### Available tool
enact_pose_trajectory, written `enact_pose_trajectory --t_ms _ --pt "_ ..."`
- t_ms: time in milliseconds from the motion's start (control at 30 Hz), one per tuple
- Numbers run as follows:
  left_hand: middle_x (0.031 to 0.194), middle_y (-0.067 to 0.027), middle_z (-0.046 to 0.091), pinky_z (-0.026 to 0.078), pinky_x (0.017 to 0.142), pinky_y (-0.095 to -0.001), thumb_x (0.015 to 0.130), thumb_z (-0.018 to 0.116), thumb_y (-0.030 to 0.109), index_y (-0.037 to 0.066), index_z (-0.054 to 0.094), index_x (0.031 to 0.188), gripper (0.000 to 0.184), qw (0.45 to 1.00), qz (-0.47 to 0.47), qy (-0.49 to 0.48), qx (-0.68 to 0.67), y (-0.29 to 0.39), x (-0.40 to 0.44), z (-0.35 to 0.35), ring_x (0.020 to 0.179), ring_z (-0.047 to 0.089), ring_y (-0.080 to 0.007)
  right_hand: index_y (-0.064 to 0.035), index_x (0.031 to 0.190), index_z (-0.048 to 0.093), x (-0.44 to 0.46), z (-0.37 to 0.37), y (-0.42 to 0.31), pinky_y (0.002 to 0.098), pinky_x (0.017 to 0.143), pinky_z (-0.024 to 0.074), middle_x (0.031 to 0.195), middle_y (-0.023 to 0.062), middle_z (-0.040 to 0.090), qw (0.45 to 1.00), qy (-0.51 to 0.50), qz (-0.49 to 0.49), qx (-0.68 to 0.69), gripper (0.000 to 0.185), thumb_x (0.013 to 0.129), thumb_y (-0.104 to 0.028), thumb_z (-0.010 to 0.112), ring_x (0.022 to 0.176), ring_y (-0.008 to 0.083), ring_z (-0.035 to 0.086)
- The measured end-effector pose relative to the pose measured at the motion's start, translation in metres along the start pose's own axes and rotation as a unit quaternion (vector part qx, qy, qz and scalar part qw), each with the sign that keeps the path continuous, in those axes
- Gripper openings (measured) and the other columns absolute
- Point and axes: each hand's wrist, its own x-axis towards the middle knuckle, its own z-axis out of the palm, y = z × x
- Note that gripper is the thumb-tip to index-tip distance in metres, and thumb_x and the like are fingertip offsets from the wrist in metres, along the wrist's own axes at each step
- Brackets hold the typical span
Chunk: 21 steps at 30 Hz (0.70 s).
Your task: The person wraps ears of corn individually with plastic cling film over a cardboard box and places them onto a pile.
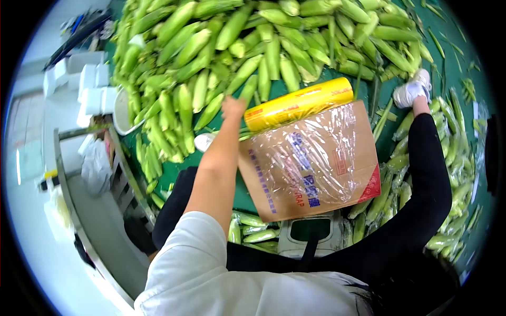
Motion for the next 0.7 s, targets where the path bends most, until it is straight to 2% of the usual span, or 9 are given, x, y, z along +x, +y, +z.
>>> enact_pose_trajectory --t_ms 67,100,200,267,333,400,533,667,700 --pt "0.137 -0.0268 0.058 0.044 0.109 -0.0451 0.078 0.073 0.058 0.002 0.048 0.144 0.090 0.984 0.070 -0.166 0.002 -0.047 0.043 0.053 0.130 0.055 -0.0398 -0.0007 0.138 0.054 0.016 0.008 -0.072 0.0359 0.102 0.0466 0.126 0.0156 0.062 0.998 0.033 -0.046 0.039 0.054 0.085 0.002 0.064 0.115 0.0263 0.061" --pt "0.133 -0.0262 0.061 0.047 0.106 -0.0434 0.076 0.074 0.061 0.001 0.050 0.142 0.092 0.985 0.081 -0.148 -0.027 -0.051 0.043 0.054 0.125 0.059 -0.0397 -0.0007 0.136 0.055 0.019 0.018 -0.114 0.0352 0.101 0.0470 0.125 0.0148 0.063 0.994 0.017 -0.076 0.080 0.050 0.087 0.002 0.063 0.114 0.0251 0.061" --pt "0.125 -0.0280 0.066 0.051 0.099 -0.0448 0.070 0.076 0.066 -0.004 0.057 0.134 0.097 0.983 0.121 -0.138 0.014 -0.039 0.027 0.022 0.118 0.064 -0.0390 -0.0005 0.132 0.060 0.011 0.086 -0.236 0.0332 0.099 0.0480 0.120 0.0125 0.066 0.953 -0.213 -0.094 0.196 0.040 0.092 0.003 0.058 0.111 0.0216 0.062" --pt "0.116 -0.0255 0.070 0.052 0.096 -0.0447 0.071 0.076 0.059 -0.003 0.062 0.126 0.084 0.985 0.112 -0.124 -0.033 -0.045 0.033 -0.002 0.110 0.068 -0.0386 -0.0039 0.128 0.064 -0.004 0.150 -0.275 0.0317 0.089 0.0506 0.114 0.0104 0.067 0.912 -0.338 -0.040 0.230 0.038 0.091 -0.010 0.068 0.103 0.0200 0.065" --pt "0.101 -0.0197 0.074 0.055 0.080 -0.0413 0.075 0.084 0.037 -0.002 0.064 0.115 0.059 0.972 0.124 0.026 -0.197 -0.007 -0.077 -0.102 0.088 0.072 -0.0320 -0.0029 0.125 0.059 -0.048 0.229 -0.275 0.0392 0.080 0.0525 0.109 0.0150 0.065 0.941 -0.291 -0.143 0.093 0.051 0.085 -0.029 0.078 0.093 0.0310 0.065" --pt "0.101 -0.0157 0.071 0.054 0.080 -0.0397 0.080 0.084 0.023 -0.001 0.058 0.116 0.050 0.899 0.222 0.061 -0.372 0.009 -0.143 -0.119 0.085 0.067 -0.0271 -0.0008 0.111 0.060 -0.069 0.228 -0.284 0.0426 0.072 0.0504 0.096 0.0121 0.063 0.952 -0.273 -0.124 0.056 0.041 0.084 -0.027 0.077 0.083 0.0318 0.064" --pt "0.115 -0.0184 0.064 0.050 0.094 -0.0444 0.072 0.088 0.034 0.004 0.056 0.130 0.073 0.863 0.454 -0.045 -0.216 0.029 -0.249 -0.133 0.107 0.062 -0.0391 -0.0026 0.097 0.065 -0.064 0.247 -0.255 0.0369 0.072 0.0475 0.081 0.0050 0.063 0.915 -0.358 -0.130 0.131 0.020 0.088 -0.019 0.073 0.081 0.0245 0.062" --pt "0.118 -0.0122 0.064 0.046 0.095 -0.0431 0.073 0.085 0.034 0.016 0.064 0.130 0.063 0.826 0.537 -0.093 -0.146 0.010 -0.269 -0.097 0.110 0.059 -0.0338 -0.0113 0.102 0.066 -0.060 0.226 -0.228 0.0278 0.077 0.0453 0.094 -0.0032 0.064 0.721 -0.443 0.209 0.490 0.012 0.100 -0.023 0.062 0.087 0.0092 0.058" --pt "0.121 -0.0114 0.063 0.044 0.098 -0.0439 0.073 0.085 0.034 0.020 0.064 0.132 0.063 0.821 0.553 -0.076 -0.122 0.004 -0.272 -0.095 0.114 0.057 -0.0330 -0.0098 0.102 0.065 -0.058 0.212 -0.231 0.0277 0.084 0.0461 0.104 -0.0007 0.066 0.688 -0.442 0.202 0.539 0.012 0.101 -0.021 0.060 0.094 0.0113 0.059"
